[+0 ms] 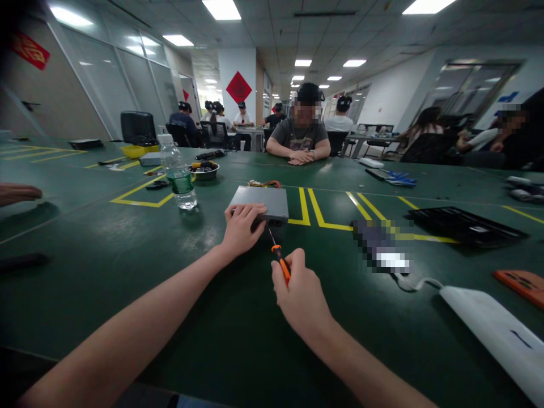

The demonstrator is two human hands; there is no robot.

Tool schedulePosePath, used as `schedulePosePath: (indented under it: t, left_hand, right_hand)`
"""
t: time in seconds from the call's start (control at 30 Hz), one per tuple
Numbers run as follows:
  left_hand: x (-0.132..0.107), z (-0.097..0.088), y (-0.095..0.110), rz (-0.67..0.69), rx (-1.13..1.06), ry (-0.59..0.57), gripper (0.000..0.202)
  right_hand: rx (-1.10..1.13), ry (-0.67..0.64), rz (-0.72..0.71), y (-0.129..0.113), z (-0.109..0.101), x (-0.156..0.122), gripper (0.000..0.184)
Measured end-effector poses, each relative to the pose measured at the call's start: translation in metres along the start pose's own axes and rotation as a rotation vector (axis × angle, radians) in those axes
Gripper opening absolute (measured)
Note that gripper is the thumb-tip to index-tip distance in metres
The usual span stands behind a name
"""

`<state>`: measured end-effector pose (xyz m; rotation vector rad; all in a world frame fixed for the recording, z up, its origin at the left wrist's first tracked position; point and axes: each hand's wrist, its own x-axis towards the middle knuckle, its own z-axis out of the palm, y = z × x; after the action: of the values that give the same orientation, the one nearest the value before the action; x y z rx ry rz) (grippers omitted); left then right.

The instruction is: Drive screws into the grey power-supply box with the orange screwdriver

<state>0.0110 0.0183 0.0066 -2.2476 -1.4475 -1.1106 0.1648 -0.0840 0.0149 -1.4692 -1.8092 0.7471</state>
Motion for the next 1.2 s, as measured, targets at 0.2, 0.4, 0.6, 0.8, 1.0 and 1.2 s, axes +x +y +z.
schedulePosePath:
  t: [0.2, 0.4, 0.6, 0.8, 1.0, 1.2]
  left_hand:
    - [0.000, 0.001, -0.001, 0.008, 0.004, 0.006, 0.023]
    - [0.000, 0.002, -0.002, 0.014, 0.007, -0.007, 0.023]
    - [0.000, 0.000, -0.002, 0.014, -0.001, -0.007, 0.022]
    - [0.000, 0.001, -0.002, 0.005, -0.004, -0.012, 0.022]
    - [0.001, 0.001, -0.002, 0.009, -0.002, -0.008, 0.023]
    - [0.001, 0.000, -0.002, 0.010, -0.001, -0.011, 0.022]
  right_hand:
    - [0.863, -0.213, 0.315, -0.008, 0.012, -0.001, 0.029]
    - [1.004, -0.245, 0.384, -0.007, 0.010, 0.000, 0.028]
    - [0.684, -0.278, 0.428, -0.010, -0.006, -0.004, 0.028]
    - [0.691, -0.150, 0.421, -0.004, -0.022, -0.012, 0.027]
    - [0.855, -0.154, 0.480, 0.006, -0.020, -0.014, 0.027]
    - [0.891, -0.095, 0.489, 0.010, -0.019, -0.010, 0.028]
